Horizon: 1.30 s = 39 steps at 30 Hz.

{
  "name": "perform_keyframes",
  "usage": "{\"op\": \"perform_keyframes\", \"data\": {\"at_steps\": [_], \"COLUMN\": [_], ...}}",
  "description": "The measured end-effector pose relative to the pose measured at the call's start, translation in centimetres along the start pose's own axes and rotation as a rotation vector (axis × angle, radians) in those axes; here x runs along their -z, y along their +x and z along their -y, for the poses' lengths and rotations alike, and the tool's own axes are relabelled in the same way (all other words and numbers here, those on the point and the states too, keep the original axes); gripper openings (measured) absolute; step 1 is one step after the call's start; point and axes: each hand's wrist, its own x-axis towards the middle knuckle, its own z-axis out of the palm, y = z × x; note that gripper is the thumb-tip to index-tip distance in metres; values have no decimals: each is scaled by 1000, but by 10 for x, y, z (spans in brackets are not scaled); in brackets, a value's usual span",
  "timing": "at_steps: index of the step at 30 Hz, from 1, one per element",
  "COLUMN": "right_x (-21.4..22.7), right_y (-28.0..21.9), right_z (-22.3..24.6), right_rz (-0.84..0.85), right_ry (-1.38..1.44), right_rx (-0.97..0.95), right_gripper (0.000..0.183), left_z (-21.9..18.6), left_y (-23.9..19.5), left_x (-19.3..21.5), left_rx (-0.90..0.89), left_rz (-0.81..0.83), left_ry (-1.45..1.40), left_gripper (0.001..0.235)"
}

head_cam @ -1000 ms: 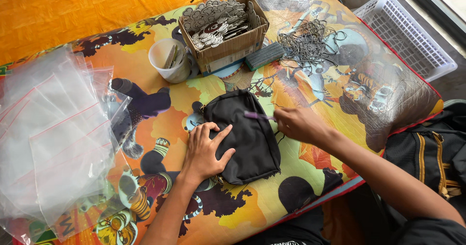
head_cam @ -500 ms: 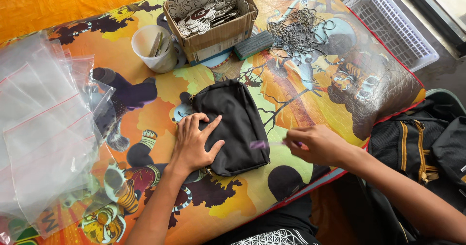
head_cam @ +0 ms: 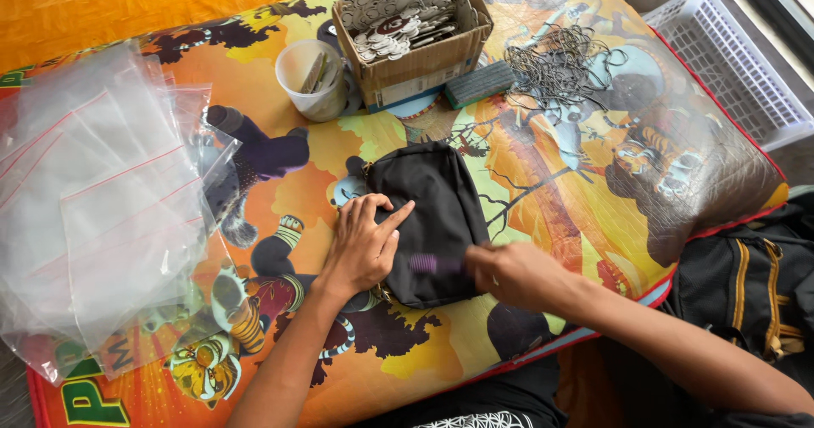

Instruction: The person uses a purple comb to brush the surface of a black pouch on a table. They then open the pouch, pick up a flower-shaped cardboard cutout and a metal chain, and attach the chain to the cutout to create a keychain.

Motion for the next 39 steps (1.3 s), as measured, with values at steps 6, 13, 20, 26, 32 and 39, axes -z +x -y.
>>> {"op": "perform_keyframes", "data": {"at_steps": [6,13,20,26,32,39], "right_x": [22,8,27,1,-10,-51], "right_y": [16,52,95,113,146,168], "right_z": [27,-68,-81,8,57,13], "right_rz": [148,-132,-324,-95,-23,-63], "right_ry": [100,-100,-285,-90,-122,-151], "right_rx": [-24,-153,-376,-424,-330,-133], "right_gripper": [5,19,15,35,47,50], "left_z": [-1,-7,-1,11,14,9], "left_y": [1,2,3,-2,-4,-2], "left_x": [4,12,13,13,11,15], "left_rx": [-5,-29,50,239,156,24], "left_rz": [26,19,-33,-571,-821,-871], "left_ry": [-19,20,-202,-549,-473,-434], "left_gripper": [50,70,77,32,13,12]}}
